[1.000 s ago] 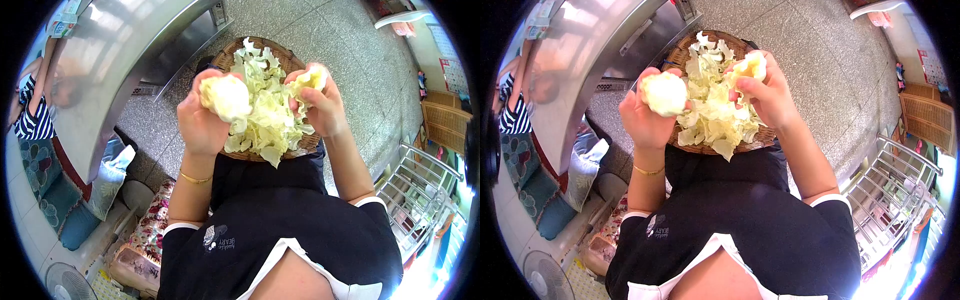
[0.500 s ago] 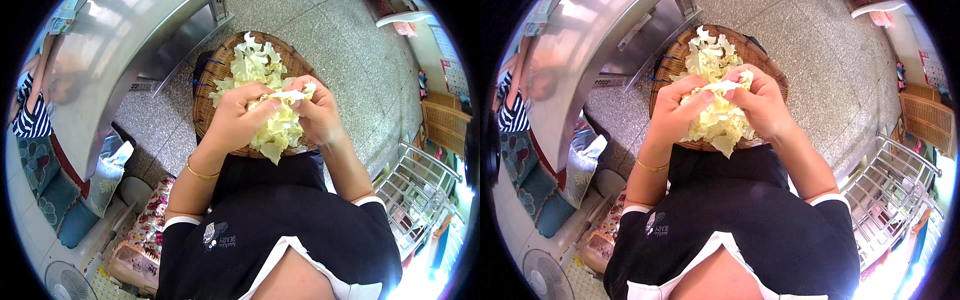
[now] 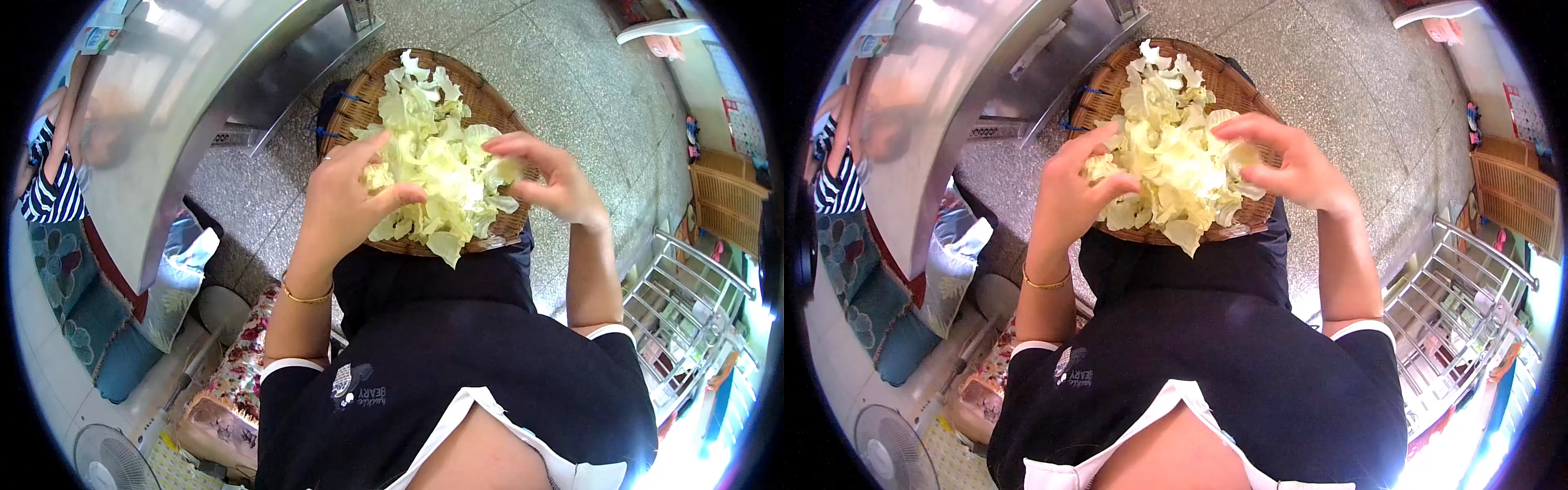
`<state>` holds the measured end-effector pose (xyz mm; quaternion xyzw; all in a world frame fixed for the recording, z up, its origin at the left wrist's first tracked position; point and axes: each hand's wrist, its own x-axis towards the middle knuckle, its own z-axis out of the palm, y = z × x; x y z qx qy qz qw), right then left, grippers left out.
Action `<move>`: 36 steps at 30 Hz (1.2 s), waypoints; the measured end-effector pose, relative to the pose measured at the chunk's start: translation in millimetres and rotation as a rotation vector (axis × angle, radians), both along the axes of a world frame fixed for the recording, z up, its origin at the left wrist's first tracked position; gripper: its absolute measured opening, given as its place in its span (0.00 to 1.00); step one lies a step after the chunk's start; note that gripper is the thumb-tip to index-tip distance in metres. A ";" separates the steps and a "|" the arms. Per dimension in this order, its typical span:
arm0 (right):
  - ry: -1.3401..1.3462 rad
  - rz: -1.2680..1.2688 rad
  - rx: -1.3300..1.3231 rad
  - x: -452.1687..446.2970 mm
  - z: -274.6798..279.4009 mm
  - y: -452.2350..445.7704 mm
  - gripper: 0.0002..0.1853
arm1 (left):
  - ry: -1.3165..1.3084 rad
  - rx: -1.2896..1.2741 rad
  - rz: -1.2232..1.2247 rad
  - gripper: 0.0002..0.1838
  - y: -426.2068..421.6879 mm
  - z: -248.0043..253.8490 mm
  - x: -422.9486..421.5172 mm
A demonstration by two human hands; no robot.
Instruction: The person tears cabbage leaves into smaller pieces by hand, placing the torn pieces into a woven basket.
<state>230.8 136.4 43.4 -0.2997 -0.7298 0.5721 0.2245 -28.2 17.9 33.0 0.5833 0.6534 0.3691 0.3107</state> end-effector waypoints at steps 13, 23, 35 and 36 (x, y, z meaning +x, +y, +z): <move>0.127 0.048 -0.534 -85.7 2.2 -51.6 0.28 | -0.642 0.223 0.221 0.17 11.1 9.7 39.1; 0.262 -0.176 -0.106 -105.2 -7.1 -62.7 0.23 | -0.359 0.638 0.366 0.11 31.0 -1.3 54.4; 0.738 -0.028 -0.866 -60.8 -9.4 -38.7 0.41 | -1.868 -0.025 0.401 0.14 30.5 7.7 19.1; 0.736 -0.031 -0.867 -58.9 -4.4 -36.8 0.41 | -1.881 -0.086 0.372 0.17 27.8 9.1 20.3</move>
